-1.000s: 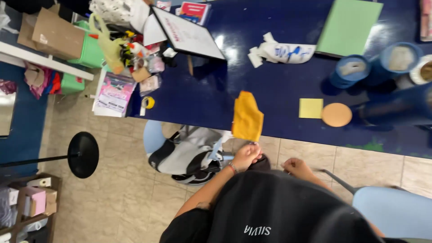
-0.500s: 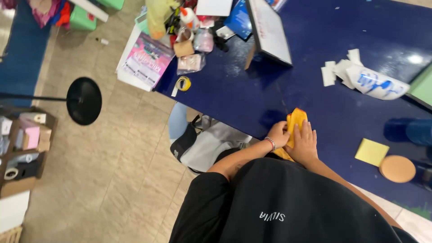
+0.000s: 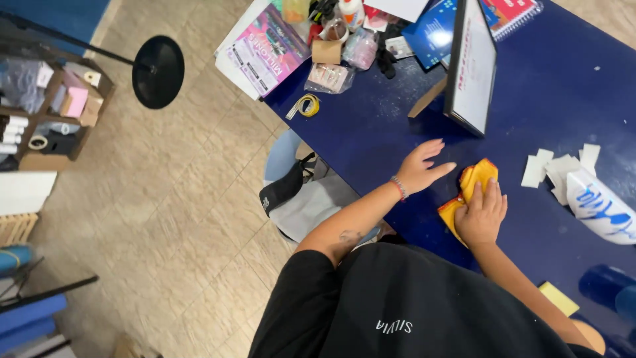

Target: Organizing and cleaning a cluttered desk by wiping surfaces and sorting items

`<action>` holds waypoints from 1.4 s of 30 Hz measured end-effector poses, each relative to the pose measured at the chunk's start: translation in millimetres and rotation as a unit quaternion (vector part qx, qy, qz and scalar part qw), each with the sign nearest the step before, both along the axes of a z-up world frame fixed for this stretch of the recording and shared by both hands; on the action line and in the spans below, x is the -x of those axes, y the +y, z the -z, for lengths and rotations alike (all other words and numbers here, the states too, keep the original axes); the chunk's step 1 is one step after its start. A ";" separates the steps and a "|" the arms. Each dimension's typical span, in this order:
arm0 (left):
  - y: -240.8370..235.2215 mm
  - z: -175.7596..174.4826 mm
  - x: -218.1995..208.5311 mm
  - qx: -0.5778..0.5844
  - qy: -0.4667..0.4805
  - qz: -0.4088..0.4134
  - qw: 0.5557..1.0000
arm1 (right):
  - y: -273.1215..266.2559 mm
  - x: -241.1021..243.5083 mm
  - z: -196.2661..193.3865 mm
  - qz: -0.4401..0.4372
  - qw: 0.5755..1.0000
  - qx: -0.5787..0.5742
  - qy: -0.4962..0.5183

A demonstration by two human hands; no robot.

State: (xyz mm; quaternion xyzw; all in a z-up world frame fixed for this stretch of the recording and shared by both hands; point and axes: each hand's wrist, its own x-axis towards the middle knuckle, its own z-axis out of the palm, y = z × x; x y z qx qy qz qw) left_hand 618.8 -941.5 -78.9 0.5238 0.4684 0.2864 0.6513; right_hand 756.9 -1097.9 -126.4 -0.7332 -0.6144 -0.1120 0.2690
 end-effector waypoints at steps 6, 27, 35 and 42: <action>0.4 47.9 -31.2 -0.013 -0.005 -0.024 1.000 | 13.0 5.1 -15.7 -0.059 0.997 -0.026 -0.029; 130.6 57.2 42.6 -0.099 0.103 -0.153 0.978 | 26.7 28.2 -19.5 -0.053 0.996 0.071 -0.007; 283.8 66.6 -4.2 -0.254 0.167 0.039 0.952 | 28.3 29.1 -14.4 -0.035 0.996 0.076 -0.015; 335.6 84.6 -9.3 -0.434 0.462 0.075 0.769 | 29.4 24.3 -6.9 -0.023 0.996 0.079 -0.019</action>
